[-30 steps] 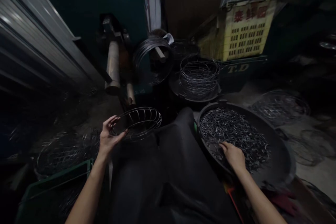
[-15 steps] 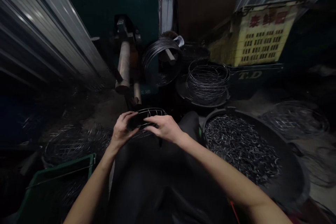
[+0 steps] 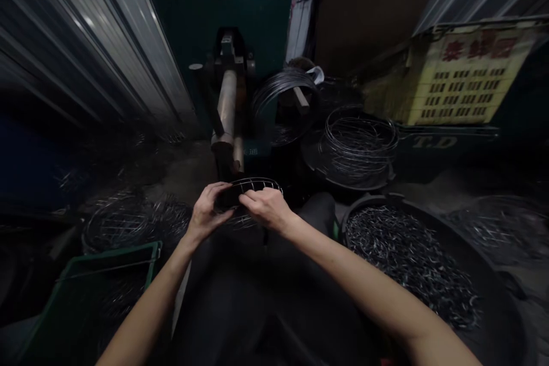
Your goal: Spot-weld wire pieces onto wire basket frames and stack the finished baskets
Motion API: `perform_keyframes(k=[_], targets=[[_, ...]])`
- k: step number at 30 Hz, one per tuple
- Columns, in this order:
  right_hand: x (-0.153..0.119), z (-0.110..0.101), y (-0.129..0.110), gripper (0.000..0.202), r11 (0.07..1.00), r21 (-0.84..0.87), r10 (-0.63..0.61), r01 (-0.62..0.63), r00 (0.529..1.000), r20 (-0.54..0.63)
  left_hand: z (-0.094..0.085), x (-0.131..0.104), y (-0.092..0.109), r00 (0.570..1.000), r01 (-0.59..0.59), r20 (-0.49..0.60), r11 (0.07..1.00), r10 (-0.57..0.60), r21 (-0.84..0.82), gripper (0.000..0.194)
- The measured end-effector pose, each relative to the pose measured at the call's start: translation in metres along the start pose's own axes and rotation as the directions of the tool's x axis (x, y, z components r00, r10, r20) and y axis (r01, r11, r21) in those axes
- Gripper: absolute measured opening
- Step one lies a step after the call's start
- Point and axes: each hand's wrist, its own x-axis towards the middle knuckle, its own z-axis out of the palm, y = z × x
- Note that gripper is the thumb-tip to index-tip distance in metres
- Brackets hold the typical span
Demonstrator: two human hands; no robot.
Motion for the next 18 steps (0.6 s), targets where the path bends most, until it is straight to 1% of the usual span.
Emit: perform_keyframes(k=[3,5,8,11,14,18], targets=[[0.0,0.001,0.002,0.015,0.999,-0.027,-0.023,0.023,1.0,-0.007,-0.003,0.001,0.004,1.0,0.004,-0.007,1.0,-0.004,0.011,0.049],[0.0,0.003,0.003,0.016,0.997,-0.04,-0.067,0.065,0.997,-0.044,-0.005,0.001,0.004,1.0,0.011,-0.011,1.0,-0.011,0.022,0.049],[0.0,0.008,0.005,0.02,0.991,-0.048,-0.13,0.125,0.987,-0.097,-0.004,0.0,0.001,1.0,0.021,-0.023,0.999,-0.02,0.04,0.049],[0.001,0.011,0.007,0.022,0.986,-0.06,-0.162,0.156,0.98,-0.113,-0.002,-0.002,-0.005,1.0,0.011,-0.022,0.998,-0.01,0.054,0.05],[0.001,0.011,0.008,0.022,0.979,-0.098,-0.189,0.178,0.973,-0.131,-0.001,-0.004,-0.008,1.0,-0.009,-0.021,0.999,0.009,0.037,0.05],[-0.001,0.007,0.011,0.026,0.956,-0.178,-0.264,0.235,0.951,-0.159,0.0,-0.003,-0.008,0.999,-0.031,-0.037,1.0,0.031,0.0,0.05]])
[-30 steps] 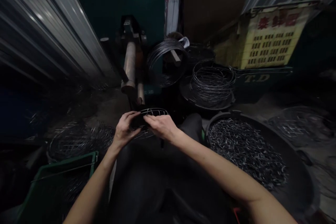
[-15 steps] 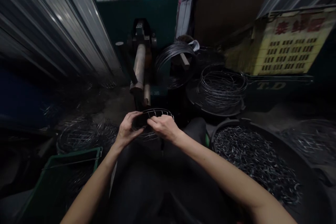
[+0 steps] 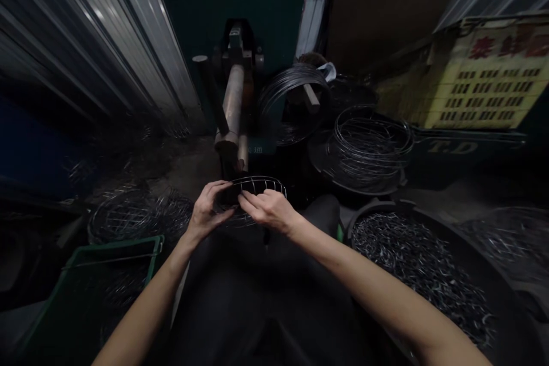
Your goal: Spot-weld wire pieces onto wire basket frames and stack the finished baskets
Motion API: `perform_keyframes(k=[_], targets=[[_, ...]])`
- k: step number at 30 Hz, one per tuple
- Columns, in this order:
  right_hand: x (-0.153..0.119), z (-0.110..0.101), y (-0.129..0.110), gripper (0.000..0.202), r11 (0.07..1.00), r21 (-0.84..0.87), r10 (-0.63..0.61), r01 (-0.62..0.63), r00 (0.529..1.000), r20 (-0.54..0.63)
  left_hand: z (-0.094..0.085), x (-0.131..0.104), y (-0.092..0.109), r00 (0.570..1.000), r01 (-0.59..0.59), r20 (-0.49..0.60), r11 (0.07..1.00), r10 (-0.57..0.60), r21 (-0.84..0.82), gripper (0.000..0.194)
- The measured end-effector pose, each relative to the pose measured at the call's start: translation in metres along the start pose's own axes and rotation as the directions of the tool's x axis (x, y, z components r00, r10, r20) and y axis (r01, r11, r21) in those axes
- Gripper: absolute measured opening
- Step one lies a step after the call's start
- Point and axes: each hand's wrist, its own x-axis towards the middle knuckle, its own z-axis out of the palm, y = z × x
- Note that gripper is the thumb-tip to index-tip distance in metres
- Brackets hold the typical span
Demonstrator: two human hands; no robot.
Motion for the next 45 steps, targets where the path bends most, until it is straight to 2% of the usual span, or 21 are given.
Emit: perform_keyframes(k=[6,11,14,20,29,36,41,43,45], targets=[[0.001,-0.002,0.003,0.032,0.997,-0.069,-0.043,0.047,0.997,0.059,0.001,0.002,-0.001,1.0,-0.002,-0.018,1.0,0.002,0.014,0.051],[0.005,-0.001,0.011,0.031,0.996,-0.043,-0.077,0.077,0.997,0.022,0.003,0.005,-0.008,0.996,-0.02,-0.086,0.999,0.022,0.026,0.048],[0.007,0.001,0.016,0.031,0.996,-0.029,-0.083,0.084,0.996,0.027,0.003,0.008,-0.012,0.996,-0.018,-0.088,0.999,0.021,0.036,0.048],[0.01,0.008,0.019,0.027,0.995,-0.044,-0.094,0.09,0.992,-0.081,0.004,0.012,-0.02,0.998,-0.023,-0.058,0.999,0.025,0.041,0.05],[0.011,0.019,0.016,0.025,0.994,-0.089,-0.072,0.061,0.99,-0.119,0.007,0.016,-0.028,0.998,-0.021,-0.061,0.998,0.025,0.055,0.048],[0.01,0.022,0.013,0.024,0.993,-0.11,-0.063,0.052,0.993,-0.099,0.011,0.018,-0.032,0.996,-0.036,-0.073,0.995,0.042,0.088,0.049],[0.013,0.026,0.007,0.03,0.998,-0.06,0.01,-0.008,0.999,0.032,0.008,0.015,-0.034,0.995,-0.065,-0.067,0.993,0.072,0.103,0.047],[0.012,0.018,0.006,0.033,0.998,-0.026,0.065,-0.063,0.996,0.058,0.007,0.01,-0.039,0.997,-0.05,-0.049,0.992,0.056,0.113,0.056],[-0.002,0.002,0.006,0.035,0.982,0.038,0.18,-0.182,0.982,0.059,0.007,0.006,-0.046,0.998,-0.028,-0.055,0.995,0.033,0.095,0.062]])
